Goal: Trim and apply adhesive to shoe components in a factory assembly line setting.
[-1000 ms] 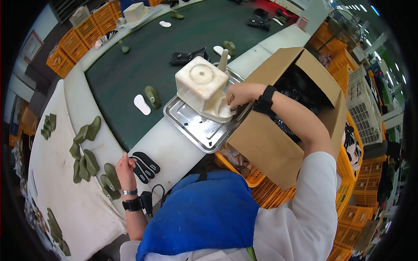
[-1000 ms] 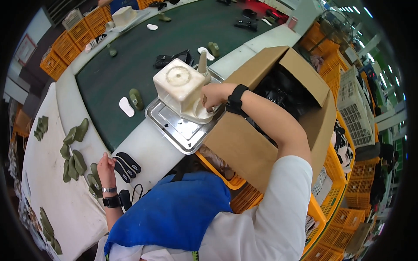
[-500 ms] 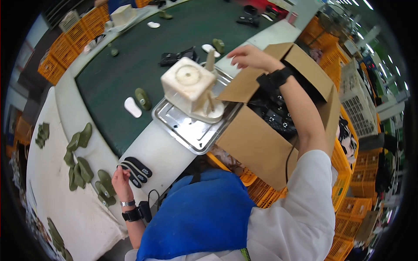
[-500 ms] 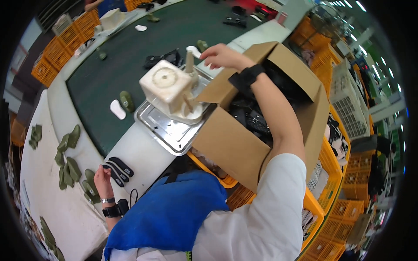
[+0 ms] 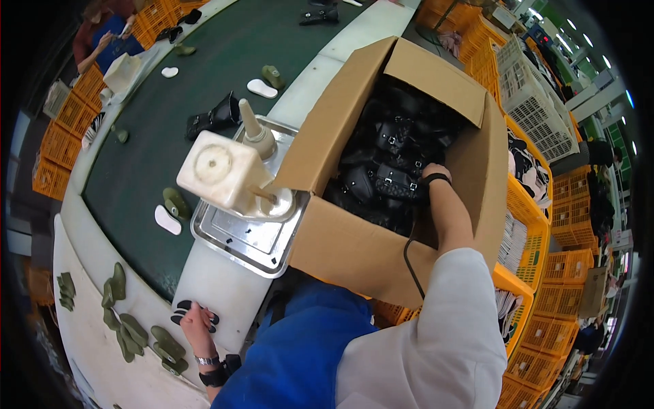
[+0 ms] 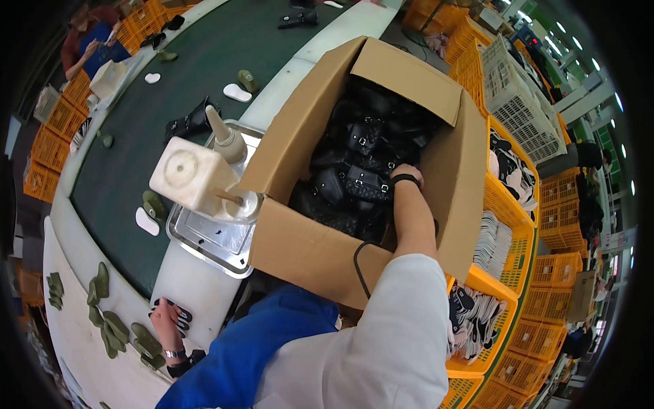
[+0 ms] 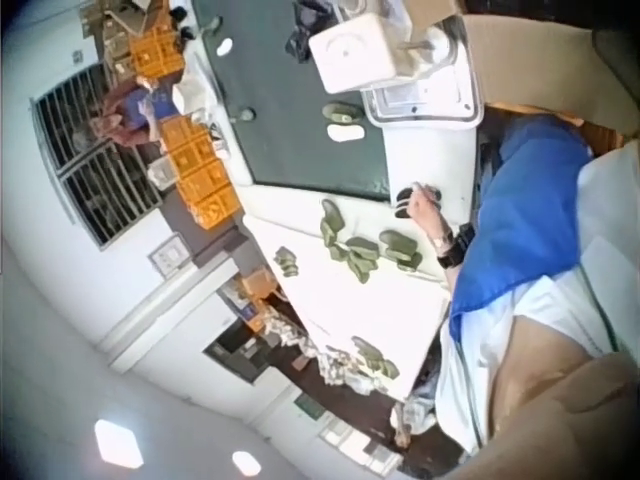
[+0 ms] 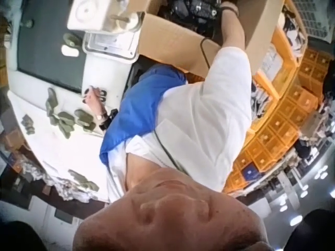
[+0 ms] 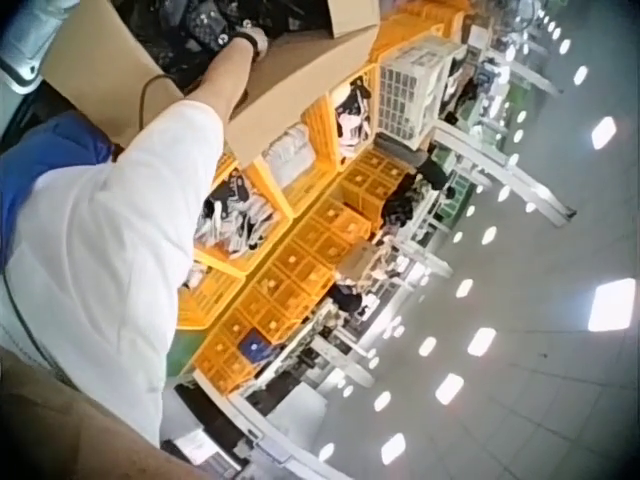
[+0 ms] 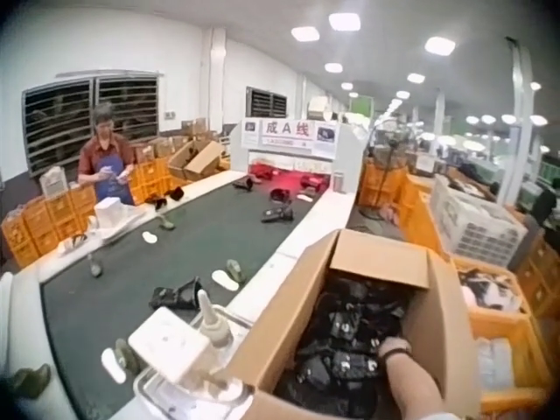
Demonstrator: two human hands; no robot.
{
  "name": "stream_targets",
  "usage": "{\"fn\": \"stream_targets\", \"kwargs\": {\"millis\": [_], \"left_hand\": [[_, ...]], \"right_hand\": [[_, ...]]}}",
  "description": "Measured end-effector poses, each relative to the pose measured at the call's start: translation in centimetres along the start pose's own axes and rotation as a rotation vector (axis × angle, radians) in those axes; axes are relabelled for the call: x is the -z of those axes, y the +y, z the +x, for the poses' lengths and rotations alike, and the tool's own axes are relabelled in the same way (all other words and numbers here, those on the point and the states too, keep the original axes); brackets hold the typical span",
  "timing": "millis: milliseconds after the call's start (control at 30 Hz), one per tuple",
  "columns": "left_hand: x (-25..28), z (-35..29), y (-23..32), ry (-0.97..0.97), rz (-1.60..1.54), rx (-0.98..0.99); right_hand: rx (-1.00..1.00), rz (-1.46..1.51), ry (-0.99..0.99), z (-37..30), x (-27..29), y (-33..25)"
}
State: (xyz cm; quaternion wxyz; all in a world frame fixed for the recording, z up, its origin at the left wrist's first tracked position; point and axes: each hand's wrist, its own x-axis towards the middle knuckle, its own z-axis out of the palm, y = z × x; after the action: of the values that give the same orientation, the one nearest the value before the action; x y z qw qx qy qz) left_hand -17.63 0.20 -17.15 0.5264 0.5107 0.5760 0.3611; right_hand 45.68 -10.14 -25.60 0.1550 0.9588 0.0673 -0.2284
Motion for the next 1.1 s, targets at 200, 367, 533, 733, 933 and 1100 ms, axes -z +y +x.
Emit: {"fn": "stream_targets", "kwargs": {"millis": [200,367,533,733,933,1100], "left_hand": [[-0.7,-0.5,0.5,-0.110,0.063,-0.087],[-1.9,1.1,2.6,-0.330,0.294,-0.160],[-3.7,0.8,4.6,-0.607,0.317,-0.534],[-5.9,2.0,6.5,-0.905,0.005,-0.514],[-4.8,1.2,9.3,-1.366,-0.941,0.320],[-2.1,1.7,8.1,-1.053,-1.071,0.607]], "right_hand": [[0.383,0.303,0.134,3.9,-0.8,0.7],[0.848,0.379,0.311,-5.6,10.7,0.7],[0.837,1.116,0.119,-22.8,18.0,6.7],[1.071,1.993,-0.655,-38.3,9.8,5.4],[1.175,1.632,-0.533,-46.0,1.0,-1.1],[1.273,1.067,0.022,-48.3,1.3,-1.6]]}}
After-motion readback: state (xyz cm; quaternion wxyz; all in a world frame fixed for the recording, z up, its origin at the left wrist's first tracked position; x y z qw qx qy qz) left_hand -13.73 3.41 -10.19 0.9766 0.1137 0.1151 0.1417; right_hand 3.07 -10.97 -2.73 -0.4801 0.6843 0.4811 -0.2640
